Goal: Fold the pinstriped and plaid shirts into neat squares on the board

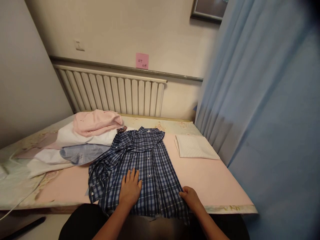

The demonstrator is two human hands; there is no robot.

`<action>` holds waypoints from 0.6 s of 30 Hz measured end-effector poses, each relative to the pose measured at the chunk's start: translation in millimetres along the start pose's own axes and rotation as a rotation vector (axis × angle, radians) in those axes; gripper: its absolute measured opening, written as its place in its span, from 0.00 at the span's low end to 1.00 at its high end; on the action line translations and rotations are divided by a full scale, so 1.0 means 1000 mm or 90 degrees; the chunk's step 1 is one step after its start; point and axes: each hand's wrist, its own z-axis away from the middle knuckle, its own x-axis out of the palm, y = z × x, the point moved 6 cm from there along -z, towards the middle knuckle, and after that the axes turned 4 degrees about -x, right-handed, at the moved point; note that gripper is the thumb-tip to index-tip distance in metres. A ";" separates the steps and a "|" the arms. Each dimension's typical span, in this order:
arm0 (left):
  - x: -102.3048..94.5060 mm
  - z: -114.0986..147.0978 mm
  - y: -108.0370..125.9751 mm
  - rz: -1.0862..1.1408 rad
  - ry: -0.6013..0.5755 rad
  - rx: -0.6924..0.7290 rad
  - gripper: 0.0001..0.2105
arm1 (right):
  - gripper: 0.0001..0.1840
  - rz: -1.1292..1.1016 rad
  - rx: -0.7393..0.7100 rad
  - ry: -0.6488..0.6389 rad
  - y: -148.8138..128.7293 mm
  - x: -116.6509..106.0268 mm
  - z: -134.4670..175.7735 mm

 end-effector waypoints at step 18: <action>-0.012 -0.017 0.034 0.263 0.005 0.053 0.10 | 0.12 0.284 -0.343 0.177 -0.059 -0.018 0.001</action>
